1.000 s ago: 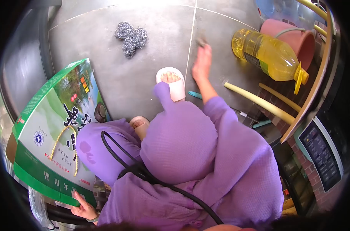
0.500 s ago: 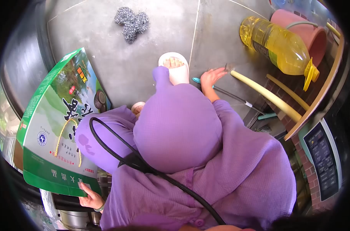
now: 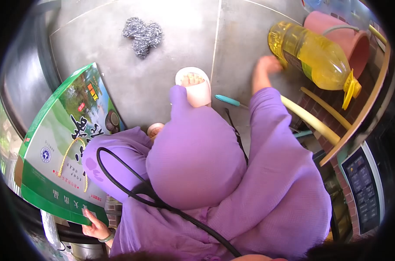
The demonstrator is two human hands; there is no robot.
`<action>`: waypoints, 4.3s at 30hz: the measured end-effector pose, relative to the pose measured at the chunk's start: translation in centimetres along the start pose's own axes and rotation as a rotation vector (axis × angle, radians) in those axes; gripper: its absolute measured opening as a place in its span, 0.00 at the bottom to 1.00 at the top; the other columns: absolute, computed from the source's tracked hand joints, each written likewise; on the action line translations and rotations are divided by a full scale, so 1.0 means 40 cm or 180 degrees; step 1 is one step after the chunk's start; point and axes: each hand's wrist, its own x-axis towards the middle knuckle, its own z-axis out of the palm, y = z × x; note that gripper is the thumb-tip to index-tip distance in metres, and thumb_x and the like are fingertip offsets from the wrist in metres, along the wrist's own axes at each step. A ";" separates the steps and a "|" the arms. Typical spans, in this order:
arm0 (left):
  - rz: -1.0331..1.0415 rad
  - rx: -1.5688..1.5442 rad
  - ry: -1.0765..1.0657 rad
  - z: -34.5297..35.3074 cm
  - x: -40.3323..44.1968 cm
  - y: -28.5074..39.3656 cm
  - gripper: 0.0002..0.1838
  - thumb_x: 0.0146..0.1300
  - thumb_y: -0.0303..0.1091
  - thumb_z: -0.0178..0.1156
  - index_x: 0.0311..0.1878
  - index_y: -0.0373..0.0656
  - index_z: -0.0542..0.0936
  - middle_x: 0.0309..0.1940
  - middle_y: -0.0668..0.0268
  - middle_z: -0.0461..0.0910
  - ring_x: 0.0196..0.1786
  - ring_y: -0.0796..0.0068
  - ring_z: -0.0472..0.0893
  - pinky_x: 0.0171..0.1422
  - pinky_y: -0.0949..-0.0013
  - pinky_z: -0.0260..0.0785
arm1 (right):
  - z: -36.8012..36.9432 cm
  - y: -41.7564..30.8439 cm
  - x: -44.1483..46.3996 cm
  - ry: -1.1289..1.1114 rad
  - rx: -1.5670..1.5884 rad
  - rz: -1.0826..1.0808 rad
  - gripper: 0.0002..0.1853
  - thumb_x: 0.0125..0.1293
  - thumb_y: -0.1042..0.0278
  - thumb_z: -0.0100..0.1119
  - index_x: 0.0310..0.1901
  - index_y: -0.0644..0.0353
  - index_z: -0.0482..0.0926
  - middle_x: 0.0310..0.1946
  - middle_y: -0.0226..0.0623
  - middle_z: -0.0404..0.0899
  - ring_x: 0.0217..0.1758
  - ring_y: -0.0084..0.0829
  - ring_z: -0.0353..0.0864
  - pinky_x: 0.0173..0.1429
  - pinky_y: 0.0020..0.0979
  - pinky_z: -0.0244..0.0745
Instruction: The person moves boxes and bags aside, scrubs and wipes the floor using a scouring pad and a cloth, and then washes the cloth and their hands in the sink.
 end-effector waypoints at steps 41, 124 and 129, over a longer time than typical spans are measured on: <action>-0.0489 0.0934 0.1472 -0.180 0.237 0.417 0.35 0.51 0.38 0.66 0.60 0.32 0.66 0.57 0.48 0.69 0.58 0.47 0.68 0.64 0.48 0.58 | 0.189 -0.836 -0.472 -0.0108 0.1447 -0.5542 0.17 0.63 0.69 0.45 0.52 0.65 0.71 0.50 0.50 0.72 0.54 0.44 0.71 0.62 0.37 0.62; -0.0415 -0.1776 -0.0850 0.609 0.865 0.701 0.11 0.55 0.23 0.51 0.40 0.49 0.69 0.39 0.55 0.68 0.40 0.53 0.78 0.39 0.55 0.73 | 0.141 -0.956 -0.892 -0.2286 0.1002 -0.8157 0.20 0.59 0.76 0.49 0.54 0.66 0.71 0.58 0.53 0.68 0.63 0.49 0.65 0.66 0.44 0.59; -0.0406 -0.1845 -0.0857 0.607 0.866 0.696 0.11 0.55 0.23 0.50 0.41 0.49 0.69 0.39 0.54 0.68 0.39 0.52 0.78 0.38 0.55 0.73 | 0.285 -1.119 -0.706 -0.0628 0.1403 -0.6746 0.23 0.64 0.74 0.47 0.62 0.66 0.64 0.62 0.57 0.61 0.65 0.53 0.60 0.67 0.47 0.57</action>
